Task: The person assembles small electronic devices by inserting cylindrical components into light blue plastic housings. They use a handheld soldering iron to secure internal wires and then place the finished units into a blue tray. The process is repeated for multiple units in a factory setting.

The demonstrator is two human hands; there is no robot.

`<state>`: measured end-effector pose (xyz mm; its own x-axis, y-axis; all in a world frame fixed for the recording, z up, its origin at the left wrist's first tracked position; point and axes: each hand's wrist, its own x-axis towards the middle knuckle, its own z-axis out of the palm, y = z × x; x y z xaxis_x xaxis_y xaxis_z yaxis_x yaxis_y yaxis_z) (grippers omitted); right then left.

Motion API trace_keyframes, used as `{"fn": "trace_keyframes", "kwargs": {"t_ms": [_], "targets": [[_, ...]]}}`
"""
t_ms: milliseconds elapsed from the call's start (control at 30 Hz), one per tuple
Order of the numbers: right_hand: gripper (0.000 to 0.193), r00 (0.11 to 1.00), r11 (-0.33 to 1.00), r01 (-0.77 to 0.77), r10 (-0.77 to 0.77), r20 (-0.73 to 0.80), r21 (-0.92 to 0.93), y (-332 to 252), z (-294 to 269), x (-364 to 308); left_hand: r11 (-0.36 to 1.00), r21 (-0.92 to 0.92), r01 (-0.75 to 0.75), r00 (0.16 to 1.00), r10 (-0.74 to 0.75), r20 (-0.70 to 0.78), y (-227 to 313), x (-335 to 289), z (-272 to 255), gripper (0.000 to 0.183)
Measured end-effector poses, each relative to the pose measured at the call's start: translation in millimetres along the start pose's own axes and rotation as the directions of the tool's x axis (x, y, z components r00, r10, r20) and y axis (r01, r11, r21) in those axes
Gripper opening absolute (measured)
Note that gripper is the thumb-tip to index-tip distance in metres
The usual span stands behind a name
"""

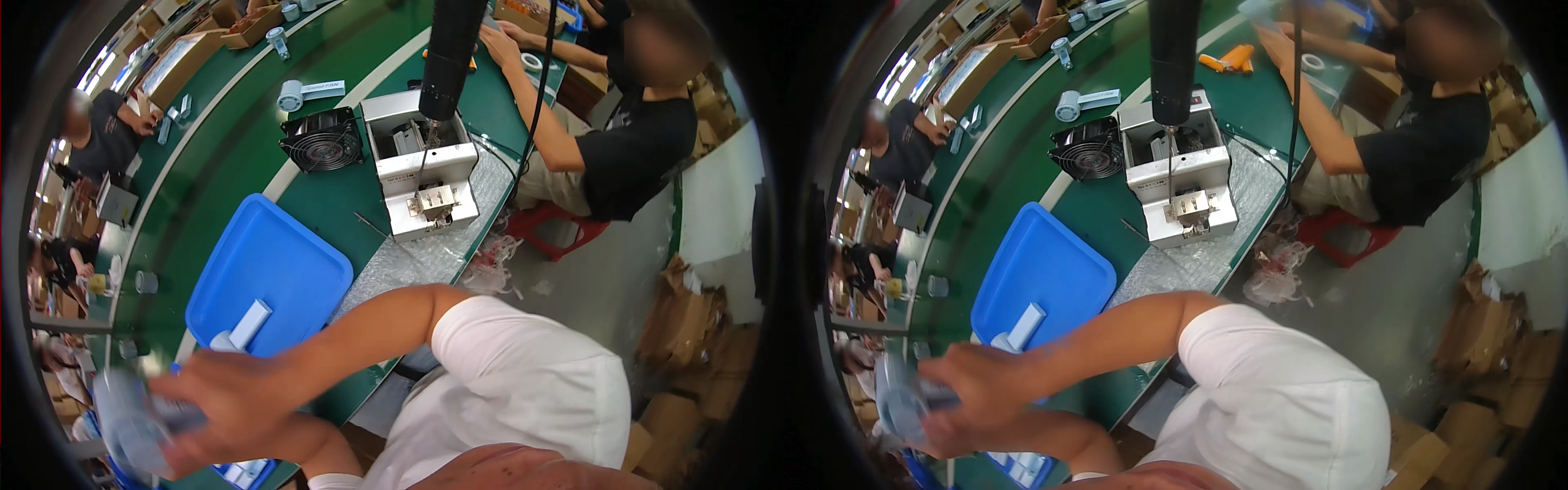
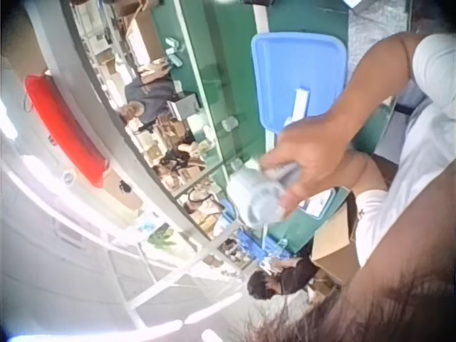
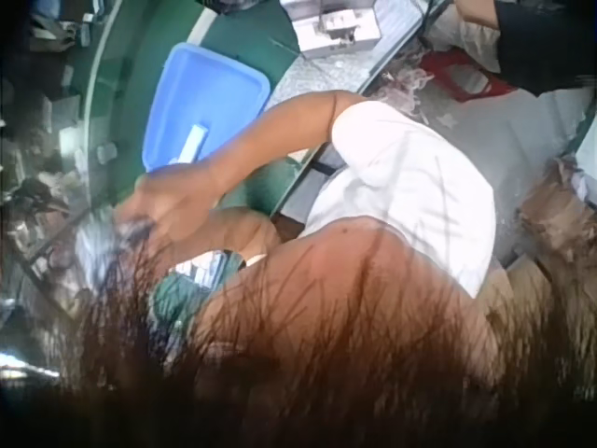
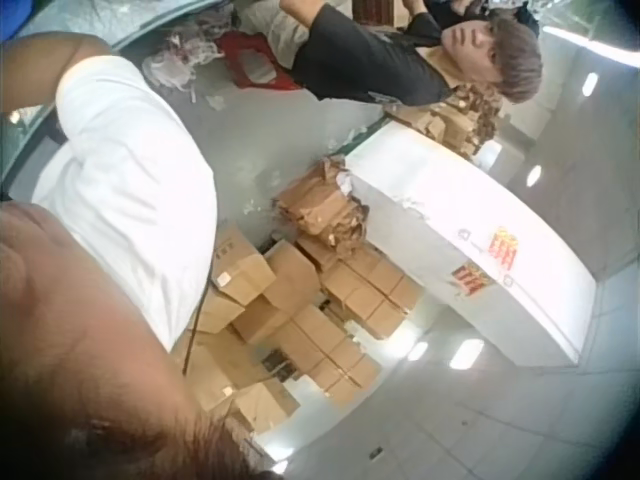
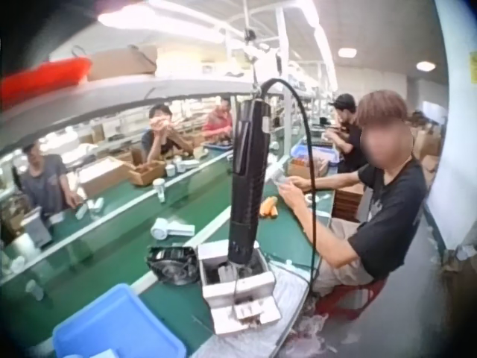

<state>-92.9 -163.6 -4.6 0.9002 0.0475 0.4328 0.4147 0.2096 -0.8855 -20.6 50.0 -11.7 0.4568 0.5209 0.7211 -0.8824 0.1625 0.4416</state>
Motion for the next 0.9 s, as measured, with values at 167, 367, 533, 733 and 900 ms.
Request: {"fn": "trace_keyframes", "kwargs": {"t_ms": [167,367,533,733,900], "targets": [[0.053,0.836,0.854,0.492,-0.518,0.181,0.169,15,-8,7,1.000,0.010,-0.021,1.000,0.021,-0.002,9,2,9,0.030],[0.060,0.964,0.946,0.218,-0.247,0.097,0.240,2,-14,5,1.000,-0.006,-0.030,0.999,0.029,-0.015,9,-2,15,0.030],[0.056,0.992,0.937,-0.039,-0.004,0.124,0.348,2,-28,24,0.992,-0.120,-0.049,0.995,0.039,-0.087,0,-11,31,0.031],[0.058,0.958,0.973,0.168,-0.199,0.205,0.160,5,-33,16,0.452,0.671,-0.588,0.800,0.451,0.396,5,-35,41,0.033],[0.061,0.731,0.786,0.568,-0.618,0.289,0.243,22,-20,15,0.990,-0.137,-0.039,0.988,0.059,0.145,18,-28,55,0.037]]}}
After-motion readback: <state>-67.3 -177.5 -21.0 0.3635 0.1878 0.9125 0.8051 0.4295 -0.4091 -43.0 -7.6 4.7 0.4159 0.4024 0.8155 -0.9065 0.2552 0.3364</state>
